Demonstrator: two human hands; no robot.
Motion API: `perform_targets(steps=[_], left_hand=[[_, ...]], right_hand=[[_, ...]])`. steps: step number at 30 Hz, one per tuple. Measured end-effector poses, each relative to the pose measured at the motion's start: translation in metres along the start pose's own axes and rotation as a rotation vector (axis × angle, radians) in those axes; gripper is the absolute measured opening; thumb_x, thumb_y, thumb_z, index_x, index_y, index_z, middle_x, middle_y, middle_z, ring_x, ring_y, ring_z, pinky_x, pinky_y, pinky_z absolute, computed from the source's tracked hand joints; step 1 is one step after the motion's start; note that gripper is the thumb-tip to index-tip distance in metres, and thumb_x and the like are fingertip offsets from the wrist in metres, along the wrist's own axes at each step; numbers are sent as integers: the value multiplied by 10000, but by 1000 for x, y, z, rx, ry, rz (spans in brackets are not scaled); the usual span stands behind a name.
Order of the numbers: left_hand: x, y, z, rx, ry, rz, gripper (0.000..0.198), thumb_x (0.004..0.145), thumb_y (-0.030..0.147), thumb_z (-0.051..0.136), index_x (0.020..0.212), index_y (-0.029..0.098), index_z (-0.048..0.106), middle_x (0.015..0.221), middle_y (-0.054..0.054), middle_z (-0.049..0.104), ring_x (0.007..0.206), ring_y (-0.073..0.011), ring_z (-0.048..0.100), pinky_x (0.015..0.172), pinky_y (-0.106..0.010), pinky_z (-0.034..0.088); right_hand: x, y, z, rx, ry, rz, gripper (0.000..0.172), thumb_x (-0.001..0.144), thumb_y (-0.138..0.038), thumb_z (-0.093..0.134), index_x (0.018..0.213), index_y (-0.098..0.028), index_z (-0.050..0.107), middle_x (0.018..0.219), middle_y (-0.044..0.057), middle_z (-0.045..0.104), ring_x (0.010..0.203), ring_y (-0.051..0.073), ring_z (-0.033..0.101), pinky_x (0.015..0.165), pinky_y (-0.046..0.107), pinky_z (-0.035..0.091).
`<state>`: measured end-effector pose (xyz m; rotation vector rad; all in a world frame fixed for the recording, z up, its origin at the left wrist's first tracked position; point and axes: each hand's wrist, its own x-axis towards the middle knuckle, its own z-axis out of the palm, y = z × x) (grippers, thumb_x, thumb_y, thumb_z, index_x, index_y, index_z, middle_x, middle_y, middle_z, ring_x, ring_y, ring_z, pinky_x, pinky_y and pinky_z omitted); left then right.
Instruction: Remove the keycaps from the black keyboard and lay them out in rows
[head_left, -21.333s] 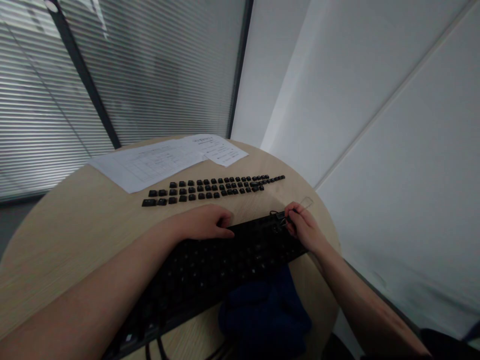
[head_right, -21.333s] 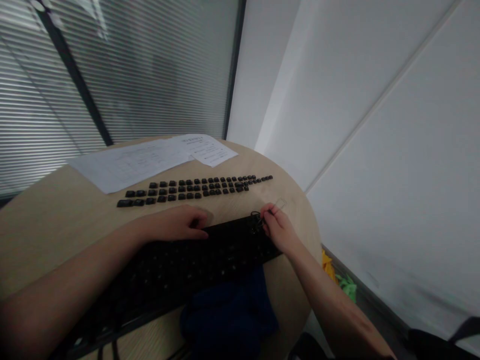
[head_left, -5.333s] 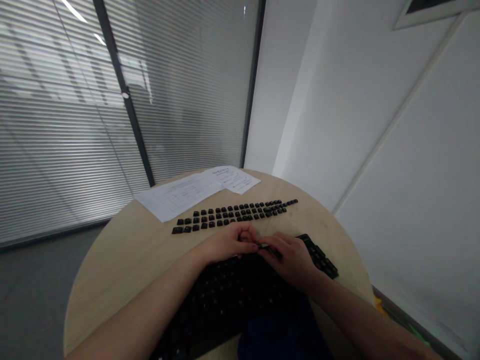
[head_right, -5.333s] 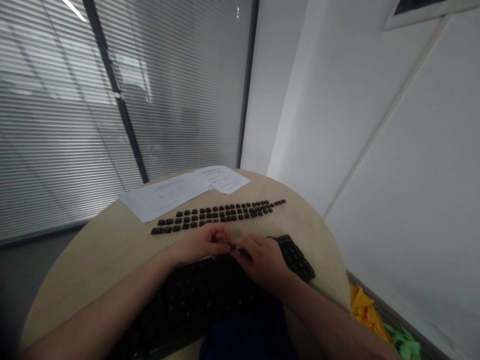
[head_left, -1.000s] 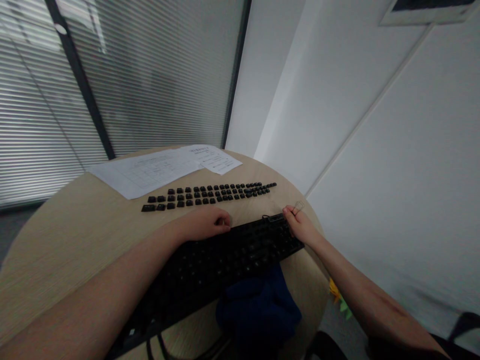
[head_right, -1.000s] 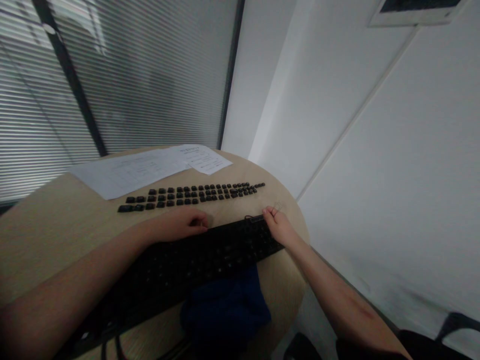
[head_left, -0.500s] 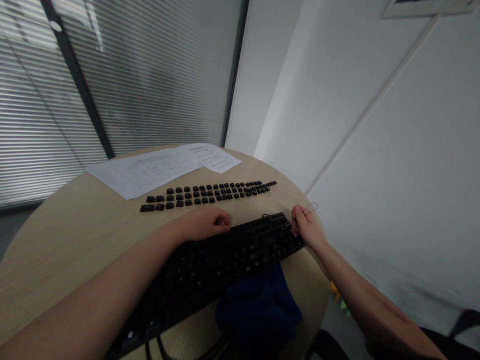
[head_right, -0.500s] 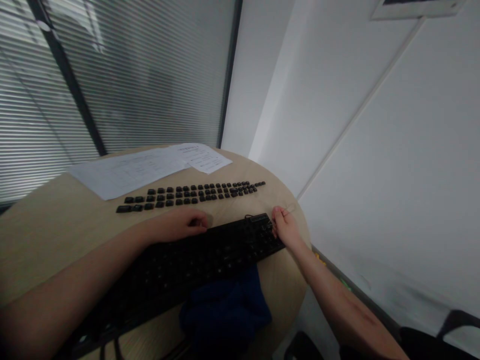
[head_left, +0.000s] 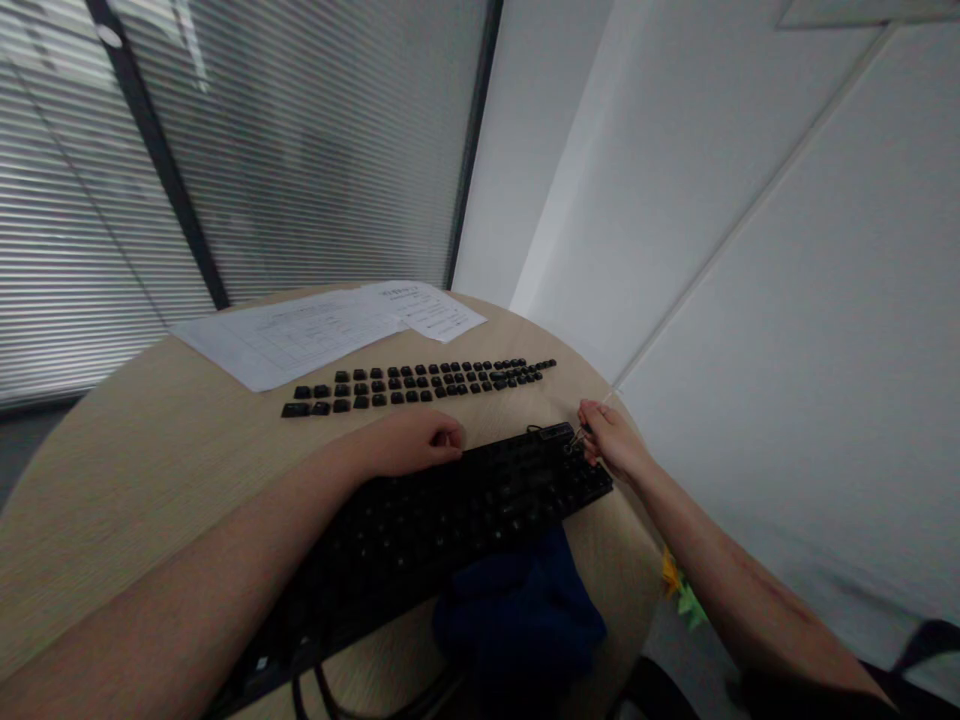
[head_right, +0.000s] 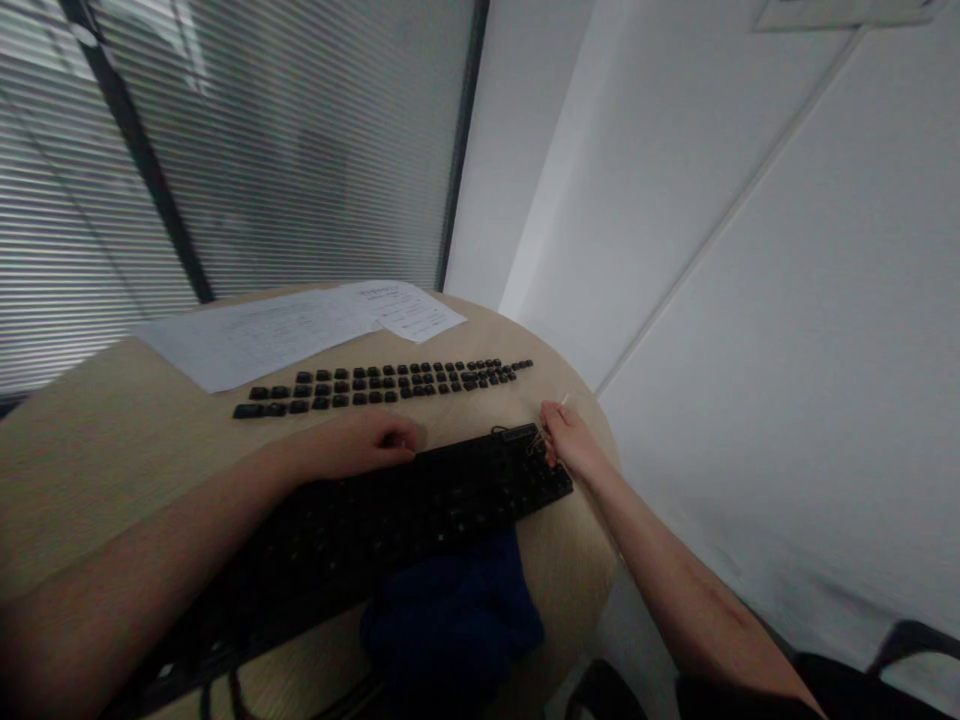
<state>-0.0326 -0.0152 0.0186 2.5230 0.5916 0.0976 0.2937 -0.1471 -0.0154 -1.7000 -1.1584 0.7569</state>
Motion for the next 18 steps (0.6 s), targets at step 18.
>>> perform_targets(steps=[18], left_hand=[[1, -3, 2, -13, 5, 1, 190, 888, 335, 609, 913, 221, 759, 824, -12, 717, 755, -170, 614, 688, -281, 383]], right_hand=[[-25, 0, 4, -53, 73, -162, 428, 899, -598, 631, 685, -244, 520, 539, -39, 469, 488, 141, 435, 440, 263, 351]])
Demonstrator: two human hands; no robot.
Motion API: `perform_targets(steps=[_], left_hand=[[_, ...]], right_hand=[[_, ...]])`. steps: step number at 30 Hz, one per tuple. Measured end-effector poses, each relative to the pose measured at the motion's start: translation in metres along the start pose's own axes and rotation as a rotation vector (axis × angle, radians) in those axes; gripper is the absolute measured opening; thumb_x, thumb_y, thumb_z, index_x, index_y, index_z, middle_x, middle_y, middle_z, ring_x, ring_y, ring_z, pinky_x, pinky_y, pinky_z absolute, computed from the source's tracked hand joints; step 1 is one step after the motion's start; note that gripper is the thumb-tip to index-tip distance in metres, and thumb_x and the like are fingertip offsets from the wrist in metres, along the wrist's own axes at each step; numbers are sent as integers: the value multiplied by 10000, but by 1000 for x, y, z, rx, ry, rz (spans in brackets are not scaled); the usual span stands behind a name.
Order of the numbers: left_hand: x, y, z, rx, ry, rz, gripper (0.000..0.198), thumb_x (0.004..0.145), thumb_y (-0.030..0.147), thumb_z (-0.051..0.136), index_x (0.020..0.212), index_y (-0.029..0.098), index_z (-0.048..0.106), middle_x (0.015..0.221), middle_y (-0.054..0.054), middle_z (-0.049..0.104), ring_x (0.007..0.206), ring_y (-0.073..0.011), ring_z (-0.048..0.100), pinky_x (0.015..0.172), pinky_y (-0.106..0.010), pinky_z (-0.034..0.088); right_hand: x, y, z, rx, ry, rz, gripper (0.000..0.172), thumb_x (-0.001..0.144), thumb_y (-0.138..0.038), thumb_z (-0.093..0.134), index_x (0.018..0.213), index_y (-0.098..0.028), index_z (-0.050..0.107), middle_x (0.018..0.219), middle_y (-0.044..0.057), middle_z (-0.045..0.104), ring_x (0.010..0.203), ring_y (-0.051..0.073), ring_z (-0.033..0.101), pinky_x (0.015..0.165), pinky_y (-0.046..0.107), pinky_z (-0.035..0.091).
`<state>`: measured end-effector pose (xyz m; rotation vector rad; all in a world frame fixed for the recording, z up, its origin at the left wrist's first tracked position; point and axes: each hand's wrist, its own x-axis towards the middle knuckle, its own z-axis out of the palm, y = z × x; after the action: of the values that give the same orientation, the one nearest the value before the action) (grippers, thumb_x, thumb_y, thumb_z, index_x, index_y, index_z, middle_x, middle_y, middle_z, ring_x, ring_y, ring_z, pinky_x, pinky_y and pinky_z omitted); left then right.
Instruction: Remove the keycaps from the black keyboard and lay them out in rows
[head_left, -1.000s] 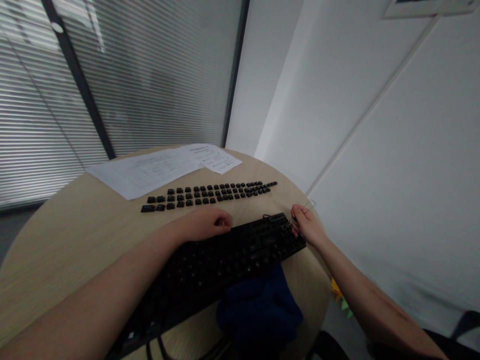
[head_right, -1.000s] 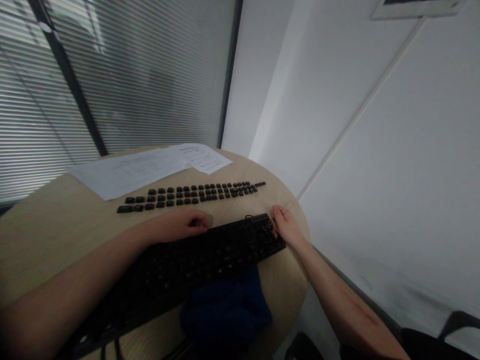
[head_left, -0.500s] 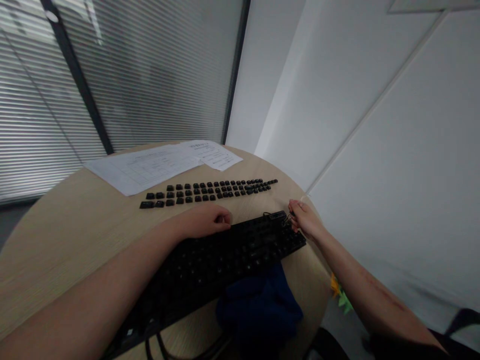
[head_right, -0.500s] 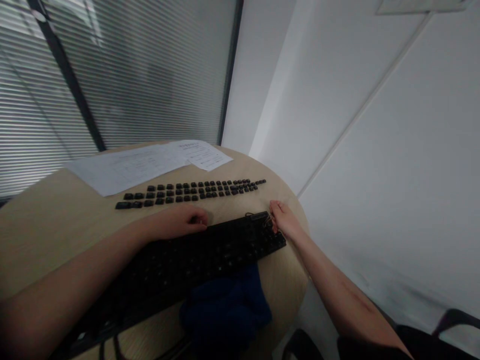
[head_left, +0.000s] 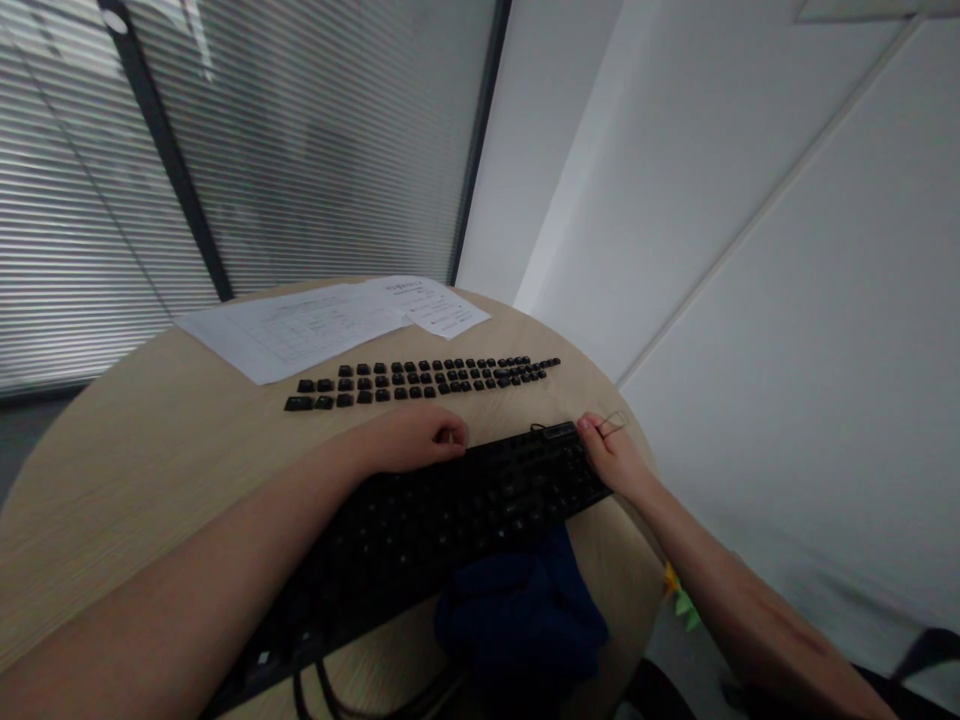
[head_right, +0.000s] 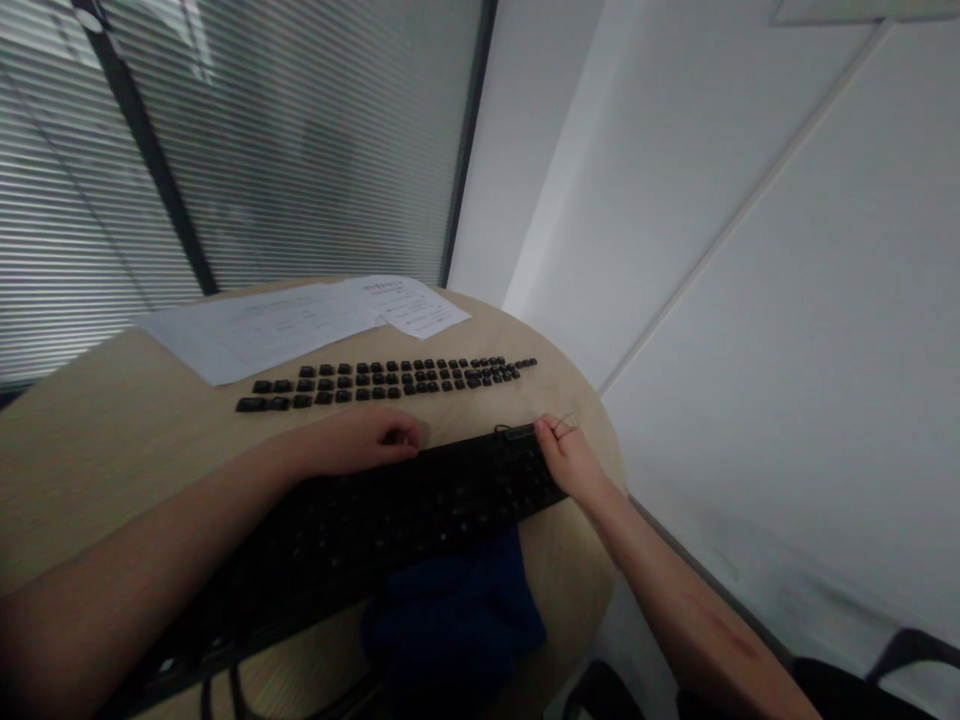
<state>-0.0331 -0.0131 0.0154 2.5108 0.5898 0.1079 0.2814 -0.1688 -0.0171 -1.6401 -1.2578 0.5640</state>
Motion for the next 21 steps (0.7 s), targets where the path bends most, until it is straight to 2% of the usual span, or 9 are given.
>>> perform_targets(steps=[8, 12, 16, 21], left_hand=[[0, 0, 0, 22, 6, -8, 193, 881, 341, 608, 903, 219, 755, 799, -15, 701, 747, -177, 611, 669, -284, 379], [1, 0, 0, 14, 3, 12, 179, 875, 313, 603, 892, 217, 753, 805, -13, 708, 745, -173, 611, 675, -281, 383], [0, 5, -1, -11, 41, 21, 192, 889, 316, 592, 864, 202, 744, 780, -12, 695, 720, -164, 598, 672, -278, 383], [-5, 15, -3, -180, 163, 17, 252, 904, 389, 610, 919, 185, 757, 770, -10, 673, 715, -158, 574, 673, -273, 401]], right_hand=[[2, 8, 8, 239, 137, 11, 554, 871, -795, 529, 724, -277, 398, 455, -123, 290, 340, 96, 268, 331, 234, 316], [5, 1, 8, 327, 142, 10, 581, 821, -803, 610, 713, -269, 408, 444, -137, 282, 324, 78, 255, 310, 214, 340], [5, -18, 8, 330, 117, -36, 572, 825, -787, 640, 712, -259, 452, 446, -129, 309, 322, 79, 298, 313, 208, 343], [4, -61, 28, 223, -9, -252, 474, 990, -659, 518, 750, -251, 488, 507, -92, 381, 406, 106, 381, 430, 239, 406]])
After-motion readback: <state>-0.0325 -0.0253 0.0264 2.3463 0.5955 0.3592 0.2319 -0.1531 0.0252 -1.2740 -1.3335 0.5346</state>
